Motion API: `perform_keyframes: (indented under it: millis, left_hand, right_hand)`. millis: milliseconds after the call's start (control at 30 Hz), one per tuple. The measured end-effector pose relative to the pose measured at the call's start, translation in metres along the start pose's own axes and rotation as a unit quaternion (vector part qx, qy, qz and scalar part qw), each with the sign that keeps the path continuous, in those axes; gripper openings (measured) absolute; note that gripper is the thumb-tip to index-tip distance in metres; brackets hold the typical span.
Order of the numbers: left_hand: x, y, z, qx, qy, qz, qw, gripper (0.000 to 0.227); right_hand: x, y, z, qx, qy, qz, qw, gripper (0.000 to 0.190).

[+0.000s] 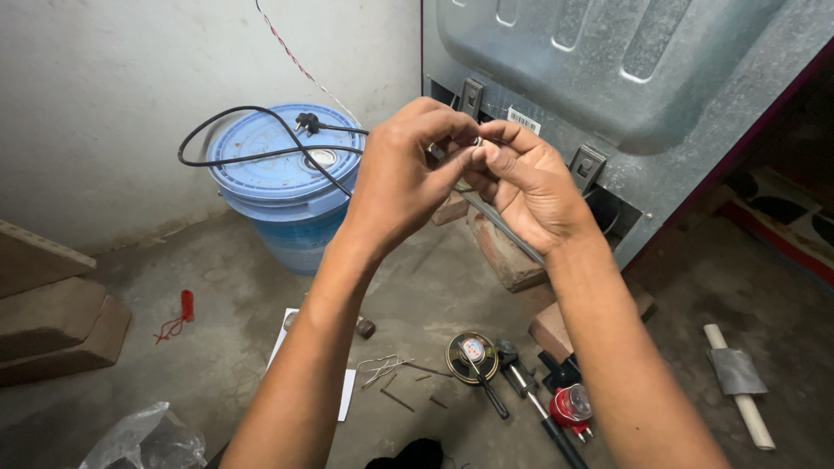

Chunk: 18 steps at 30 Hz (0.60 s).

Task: The person removes a circular metal component from the back of an appliance, uses a screwdriver to adjust it, and then handles small metal parts and a black cloth. The person then picks up a white cylindrical object and examines it.

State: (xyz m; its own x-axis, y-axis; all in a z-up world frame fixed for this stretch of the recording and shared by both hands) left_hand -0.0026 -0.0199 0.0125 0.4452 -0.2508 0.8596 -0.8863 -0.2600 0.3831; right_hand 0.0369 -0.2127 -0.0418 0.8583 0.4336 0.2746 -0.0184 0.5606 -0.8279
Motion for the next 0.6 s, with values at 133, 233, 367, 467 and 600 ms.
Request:
perform_keyframes:
  millis: [133, 233, 367, 467, 600]
  left_hand:
    - [0.0007, 0.0005, 0.0002, 0.026, -0.002, 0.015, 1.0, 0.014]
    - [0.0002, 0.0007, -0.0005, 0.012, -0.005, 0.001, 1.0, 0.014]
    - [0.0006, 0.001, 0.0005, 0.015, -0.004, 0.001, 1.0, 0.014]
    - [0.001, 0.0007, 0.0014, 0.012, -0.007, 0.005, 1.0, 0.015]
    - [0.0006, 0.0, 0.0019, 0.01, -0.017, 0.007, 1.0, 0.016]
  right_hand:
    - [0.0012, 0.0011, -0.0032, -0.015, 0.012, 0.005, 1.0, 0.023]
    - [0.0033, 0.0025, -0.0062, -0.035, 0.031, 0.009, 0.999, 0.02]
    - [0.0036, 0.0035, -0.0061, -0.07, 0.035, -0.003, 0.997, 0.02]
    - [0.0035, 0.0046, -0.0033, -0.095, 0.041, 0.002, 0.995, 0.026]
    - [0.0037, 0.0055, -0.0014, -0.078, 0.07, 0.017, 0.994, 0.034]
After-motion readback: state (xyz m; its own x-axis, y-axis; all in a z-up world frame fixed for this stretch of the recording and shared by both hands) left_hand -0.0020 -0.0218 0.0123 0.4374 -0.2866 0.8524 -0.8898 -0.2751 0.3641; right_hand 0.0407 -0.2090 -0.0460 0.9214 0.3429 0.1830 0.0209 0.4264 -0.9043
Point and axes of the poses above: each hand's wrist, its own x-axis towards the middle knuckle, its own z-axis out of the palm, y = z × x, the point moved 1 cm from there along x, towards the middle knuckle, and after that the axes turned 8 degrees about z, right-handed, at the moved point
